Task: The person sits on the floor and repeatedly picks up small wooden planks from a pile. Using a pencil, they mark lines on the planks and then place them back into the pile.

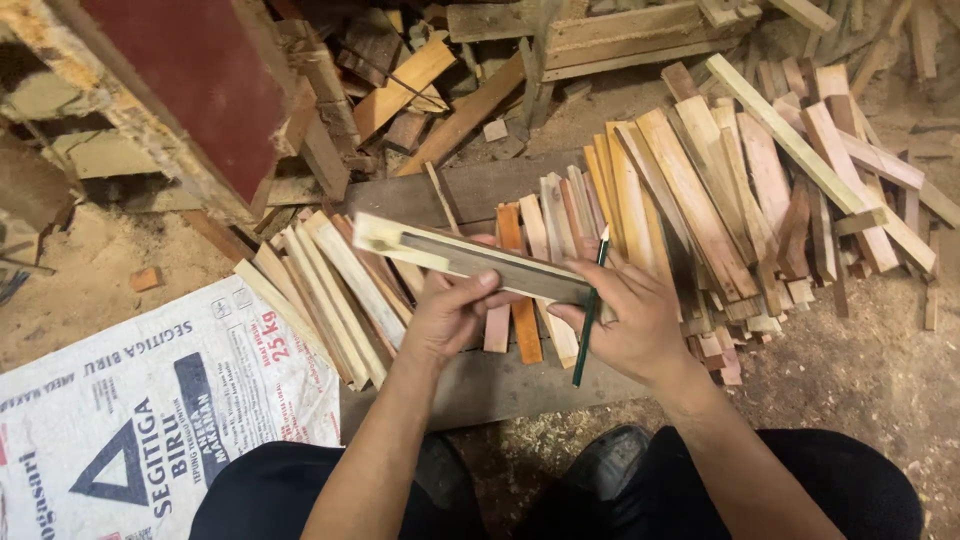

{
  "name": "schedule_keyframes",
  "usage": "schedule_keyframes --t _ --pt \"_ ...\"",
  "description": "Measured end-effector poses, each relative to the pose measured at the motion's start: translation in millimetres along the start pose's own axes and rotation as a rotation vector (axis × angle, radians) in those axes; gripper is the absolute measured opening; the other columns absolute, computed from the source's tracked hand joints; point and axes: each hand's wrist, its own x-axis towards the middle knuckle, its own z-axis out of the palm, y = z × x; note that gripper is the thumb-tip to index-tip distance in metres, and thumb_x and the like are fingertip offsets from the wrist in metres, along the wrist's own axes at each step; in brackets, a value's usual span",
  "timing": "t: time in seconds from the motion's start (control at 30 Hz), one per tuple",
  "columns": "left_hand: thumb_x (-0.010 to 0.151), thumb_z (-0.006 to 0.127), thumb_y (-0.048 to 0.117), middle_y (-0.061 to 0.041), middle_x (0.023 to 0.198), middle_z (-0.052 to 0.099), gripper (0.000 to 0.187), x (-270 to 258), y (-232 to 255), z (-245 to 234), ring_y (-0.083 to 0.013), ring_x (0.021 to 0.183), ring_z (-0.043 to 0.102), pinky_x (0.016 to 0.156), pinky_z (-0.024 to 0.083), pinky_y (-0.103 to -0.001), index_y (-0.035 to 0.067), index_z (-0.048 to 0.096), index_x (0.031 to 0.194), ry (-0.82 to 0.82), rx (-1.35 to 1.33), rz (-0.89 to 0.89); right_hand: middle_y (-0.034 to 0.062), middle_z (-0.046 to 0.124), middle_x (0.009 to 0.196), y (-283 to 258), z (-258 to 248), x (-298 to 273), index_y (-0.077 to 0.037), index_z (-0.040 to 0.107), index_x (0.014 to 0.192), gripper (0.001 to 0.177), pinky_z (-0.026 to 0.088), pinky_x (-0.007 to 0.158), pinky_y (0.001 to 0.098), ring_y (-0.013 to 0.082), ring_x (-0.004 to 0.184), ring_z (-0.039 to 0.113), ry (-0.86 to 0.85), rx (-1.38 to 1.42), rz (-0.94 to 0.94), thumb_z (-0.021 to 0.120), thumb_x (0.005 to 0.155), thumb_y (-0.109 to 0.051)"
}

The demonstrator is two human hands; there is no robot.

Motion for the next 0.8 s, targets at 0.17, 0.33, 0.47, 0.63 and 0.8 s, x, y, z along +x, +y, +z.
schedule_keyframes --t 0.17,0.33,0.47,0.63,0.8 --pt "0.076 0.083 -0.002 -0.020 0.102 0.075 0.053 -8.6 -6.3 27.0 -0.0313 0.088 0.076 0.073 0.066 -0.048 -0.001 0.064 0.125 0.004 0.048 0.018 0.0110 0.078 0.104 10.3 8.5 -11.2 -0.011 0.078 0.114 0.040 0.056 0.092 0.0412 0.0330 0.107 0.073 -0.046 0.004 -0.034 0.089 0.078 -0.025" --pt "0.075 0.084 -0.004 -0.021 0.099 0.076 0.053 -9.1 -11.2 25.6 -0.0310 0.086 0.076 0.071 0.066 -0.047 -0.004 0.065 0.125 0.007 0.079 0.042 0.0128 0.078 0.103 16.5 15.5 -21.7 -0.011 0.079 0.112 0.037 0.056 0.092 0.0404 0.0329 0.108 0.073 -0.052 0.020 -0.021 0.089 0.078 -0.022" --pt "0.077 0.083 -0.003 -0.022 0.099 0.076 0.052 -6.8 -15.1 19.4 -0.0298 0.085 0.076 0.072 0.066 -0.047 -0.004 0.066 0.126 0.028 0.138 0.042 0.0044 0.065 0.086 -8.3 6.7 -5.9 -0.011 0.069 0.127 0.041 0.044 0.063 0.0315 0.0207 0.077 0.057 -0.172 0.143 0.327 0.074 0.087 -0.016" --pt "0.073 0.085 -0.003 -0.014 0.095 0.075 0.050 -14.6 -33.9 28.1 -0.0208 0.083 0.073 0.071 0.065 -0.039 -0.003 0.069 0.120 0.009 0.262 0.053 0.0155 0.076 0.086 -28.4 11.1 7.5 0.002 0.069 0.129 0.041 0.061 0.069 0.0308 0.0168 0.072 0.072 0.052 0.517 0.532 0.042 0.109 -0.022" --pt "0.071 0.087 -0.005 -0.014 0.098 0.076 0.057 -10.1 -76.0 -10.6 -0.0227 0.087 0.074 0.073 0.065 -0.038 -0.002 0.067 0.124 -0.043 0.356 -0.012 0.0082 0.062 0.054 -50.9 27.1 30.4 -0.002 0.078 0.106 0.032 0.054 0.046 0.0264 0.0129 0.045 0.057 -0.014 0.620 0.541 0.051 0.105 -0.019"
